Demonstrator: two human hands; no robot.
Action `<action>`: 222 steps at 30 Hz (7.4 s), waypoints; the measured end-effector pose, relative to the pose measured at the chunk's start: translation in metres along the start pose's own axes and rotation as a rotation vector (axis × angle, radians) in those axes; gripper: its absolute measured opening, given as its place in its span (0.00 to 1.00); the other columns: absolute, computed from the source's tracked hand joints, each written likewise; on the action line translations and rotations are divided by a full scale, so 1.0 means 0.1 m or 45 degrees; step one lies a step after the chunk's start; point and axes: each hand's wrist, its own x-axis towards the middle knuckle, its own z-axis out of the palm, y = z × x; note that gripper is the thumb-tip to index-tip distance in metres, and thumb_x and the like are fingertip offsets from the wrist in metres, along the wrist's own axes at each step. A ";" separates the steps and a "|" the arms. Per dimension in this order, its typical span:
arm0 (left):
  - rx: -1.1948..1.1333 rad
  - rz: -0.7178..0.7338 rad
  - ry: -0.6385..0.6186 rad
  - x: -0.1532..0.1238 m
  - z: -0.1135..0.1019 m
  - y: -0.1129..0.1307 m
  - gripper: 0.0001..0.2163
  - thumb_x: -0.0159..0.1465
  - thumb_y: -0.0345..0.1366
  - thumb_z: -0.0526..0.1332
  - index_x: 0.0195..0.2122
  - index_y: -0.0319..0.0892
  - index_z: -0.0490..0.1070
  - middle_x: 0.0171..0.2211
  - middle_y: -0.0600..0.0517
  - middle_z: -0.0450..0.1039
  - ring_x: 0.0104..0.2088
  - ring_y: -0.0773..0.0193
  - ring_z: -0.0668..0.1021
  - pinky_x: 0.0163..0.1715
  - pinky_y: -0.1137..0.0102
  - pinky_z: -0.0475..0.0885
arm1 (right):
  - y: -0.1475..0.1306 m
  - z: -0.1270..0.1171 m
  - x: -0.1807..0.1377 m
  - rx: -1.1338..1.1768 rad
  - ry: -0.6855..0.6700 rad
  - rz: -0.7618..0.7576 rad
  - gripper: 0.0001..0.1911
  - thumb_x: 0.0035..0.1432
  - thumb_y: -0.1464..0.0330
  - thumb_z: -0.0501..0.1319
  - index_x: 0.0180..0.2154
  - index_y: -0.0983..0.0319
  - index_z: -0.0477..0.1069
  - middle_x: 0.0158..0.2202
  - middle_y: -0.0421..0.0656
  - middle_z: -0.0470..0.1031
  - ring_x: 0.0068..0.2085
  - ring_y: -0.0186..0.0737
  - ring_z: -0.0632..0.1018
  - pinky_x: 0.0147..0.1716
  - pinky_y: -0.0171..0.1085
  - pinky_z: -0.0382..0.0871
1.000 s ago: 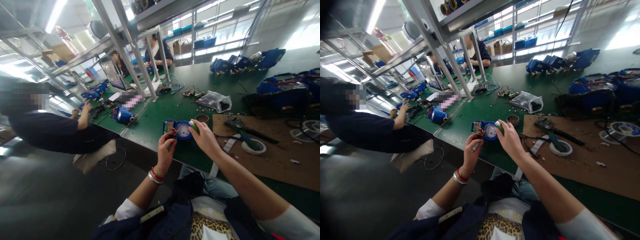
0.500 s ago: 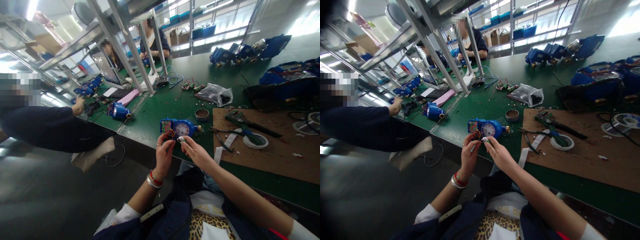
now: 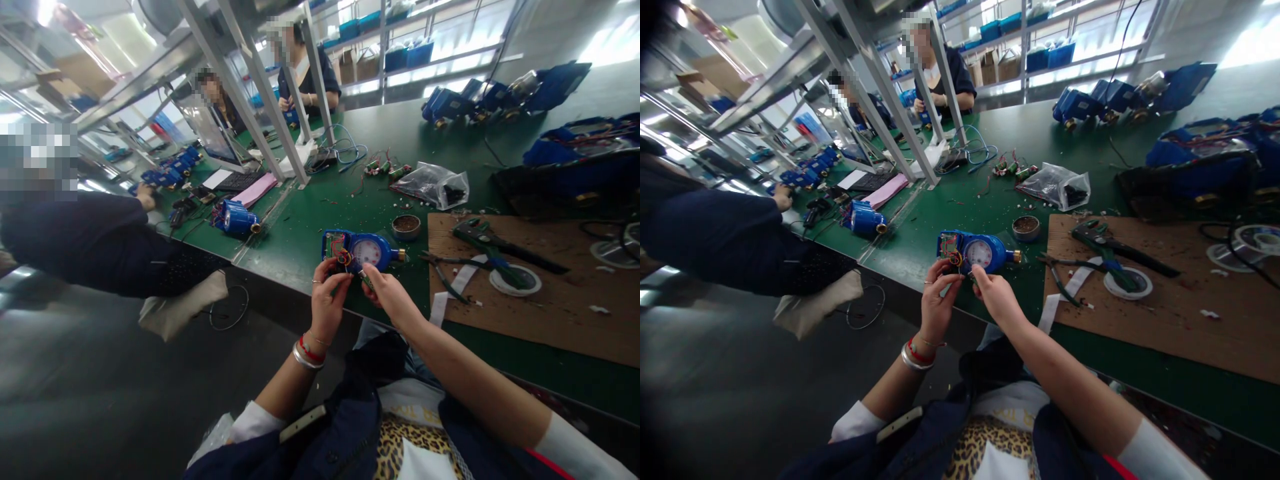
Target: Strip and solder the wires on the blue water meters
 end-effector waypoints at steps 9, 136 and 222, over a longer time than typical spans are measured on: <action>0.365 0.255 0.135 0.16 0.16 0.04 0.08 0.65 0.32 0.58 0.43 0.44 0.75 0.48 0.46 0.69 0.51 0.59 0.71 0.53 0.59 0.66 | -0.12 -0.09 0.14 0.253 0.040 0.114 0.28 0.57 0.47 0.52 0.19 0.62 0.62 0.15 0.38 0.58 0.15 0.28 0.57 0.15 0.31 0.48; 0.269 0.427 -0.142 0.14 0.20 -0.08 0.05 0.65 0.30 0.59 0.40 0.42 0.73 0.54 0.45 0.67 0.54 0.59 0.72 0.54 0.58 0.70 | 0.29 -0.26 0.28 -0.042 -0.034 -0.215 0.26 0.61 0.51 0.46 0.21 0.63 0.64 0.18 0.40 0.64 0.20 0.32 0.64 0.20 0.32 0.53; 0.223 -0.024 0.082 0.09 0.44 0.28 0.05 0.65 0.33 0.57 0.33 0.40 0.72 0.47 0.44 0.69 0.51 0.58 0.71 0.54 0.59 0.68 | -0.12 -0.27 0.14 -0.168 0.319 -0.408 0.23 0.55 0.51 0.57 0.24 0.65 0.67 0.18 0.39 0.63 0.20 0.31 0.61 0.20 0.32 0.53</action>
